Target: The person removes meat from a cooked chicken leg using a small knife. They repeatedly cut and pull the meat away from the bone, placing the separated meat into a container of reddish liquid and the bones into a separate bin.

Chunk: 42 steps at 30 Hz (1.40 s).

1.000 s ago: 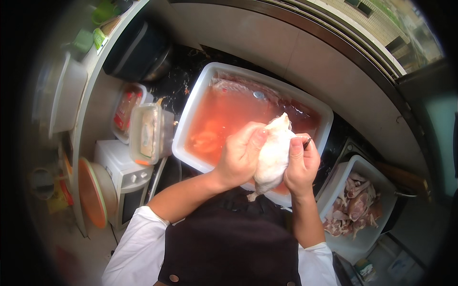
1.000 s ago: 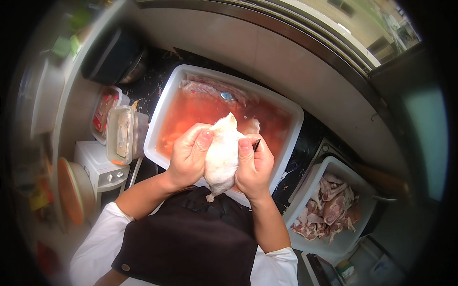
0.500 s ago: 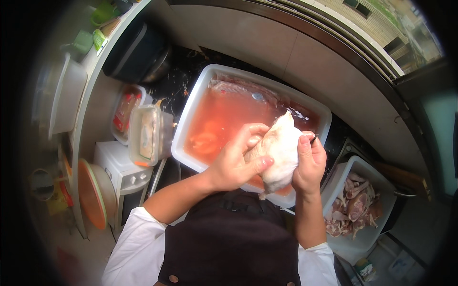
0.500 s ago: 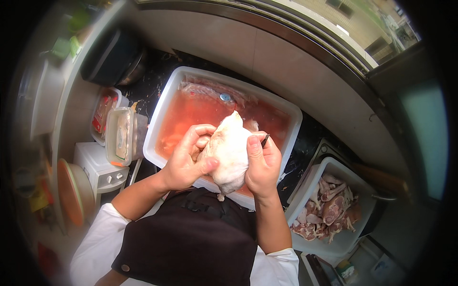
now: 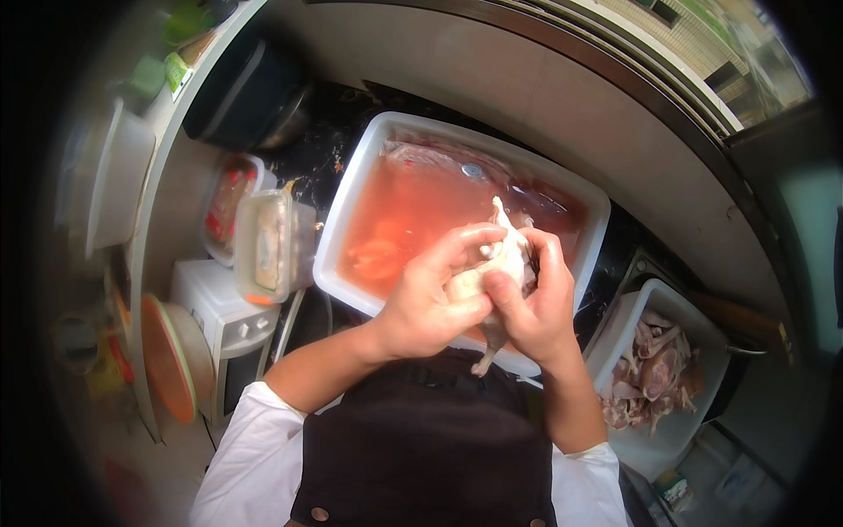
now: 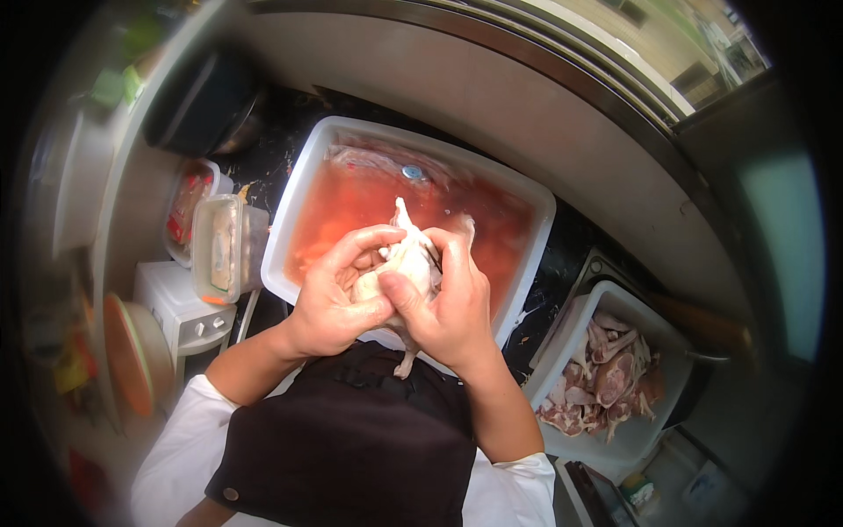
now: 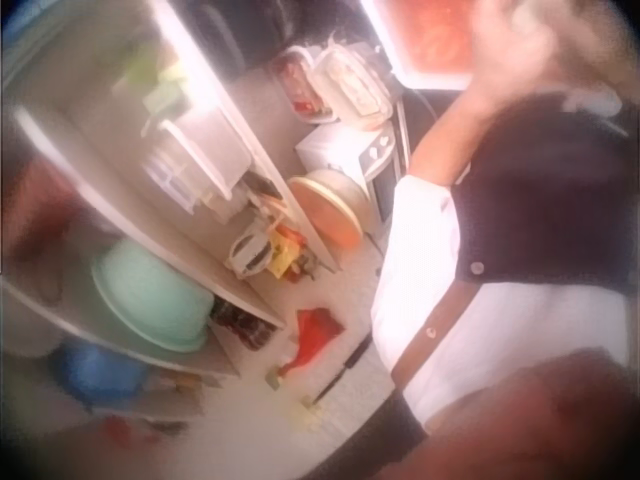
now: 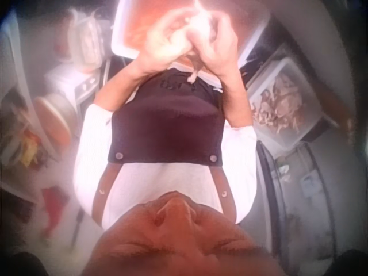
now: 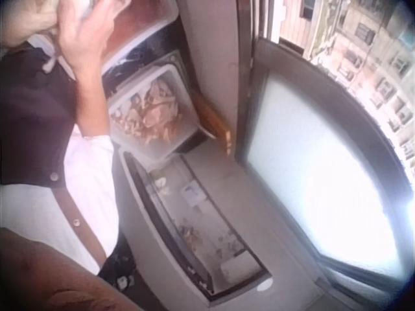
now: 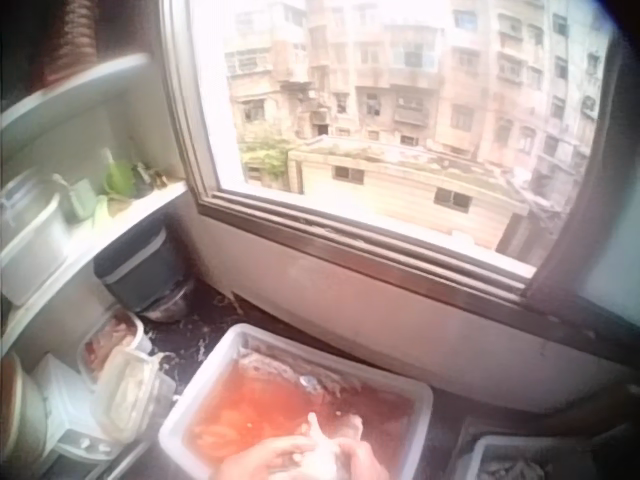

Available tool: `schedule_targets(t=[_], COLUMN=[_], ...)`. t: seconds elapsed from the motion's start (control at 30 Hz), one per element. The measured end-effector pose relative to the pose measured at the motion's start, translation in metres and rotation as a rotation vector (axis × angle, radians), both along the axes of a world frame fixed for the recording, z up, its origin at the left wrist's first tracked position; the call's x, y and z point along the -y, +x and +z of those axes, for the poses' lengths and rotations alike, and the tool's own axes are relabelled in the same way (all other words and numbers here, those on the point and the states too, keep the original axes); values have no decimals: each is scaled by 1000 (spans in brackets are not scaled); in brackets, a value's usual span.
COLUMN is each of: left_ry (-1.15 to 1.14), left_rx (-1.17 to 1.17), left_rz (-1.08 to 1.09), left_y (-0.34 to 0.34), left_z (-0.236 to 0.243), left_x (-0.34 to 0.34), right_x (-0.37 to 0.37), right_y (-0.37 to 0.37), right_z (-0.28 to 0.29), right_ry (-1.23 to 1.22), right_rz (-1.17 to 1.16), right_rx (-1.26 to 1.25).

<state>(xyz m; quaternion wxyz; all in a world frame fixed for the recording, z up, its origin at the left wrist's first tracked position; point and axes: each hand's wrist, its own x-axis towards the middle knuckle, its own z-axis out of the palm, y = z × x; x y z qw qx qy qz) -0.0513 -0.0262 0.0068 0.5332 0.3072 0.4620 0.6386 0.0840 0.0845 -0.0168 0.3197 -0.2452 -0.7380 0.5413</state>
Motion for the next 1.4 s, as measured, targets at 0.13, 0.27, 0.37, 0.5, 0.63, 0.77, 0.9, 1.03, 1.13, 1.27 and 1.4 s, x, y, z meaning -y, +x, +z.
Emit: schedule_targets(t=[0.13,0.27,0.37,0.5,0.63,0.77,0.9,1.03,1.13,1.27,1.4], left_ry=[-17,3,35,-9,-41,-63,-17,16,35,19,0], left_rx=[23,52,77,223,247,169,59,47,50,40,27], left_rz=[-28,-53,-81,-95,-105,-121,-82,-58,-31,71,108], left_y=[-4,-6,-7,-10,-14,-11,0,2,2,1,1], left_z=[3,5,4,0,-5,2,7,10,11,14,18], left_x=[1,4,5,6,1,4,2,2,3,5,5], right_x=[1,-1,-3,-2,-3,-6,-10,-12,-10,-1,9], right_y=[0,1,1,3,3,1,0,1,7,24,36], right_z=[1,0,-1,1,5,9,12,12,17,37,55], right_ry=[-200,-182,-249,-295,-371,-471,-531,-500,-360,-45,255], right_rz=[-26,-36,-57,-88,-74,-59,-37,20,-47,-117,86], right_rx=[-16,-74,-118,-226,-321,-352,-317,-206,-59,44,137])
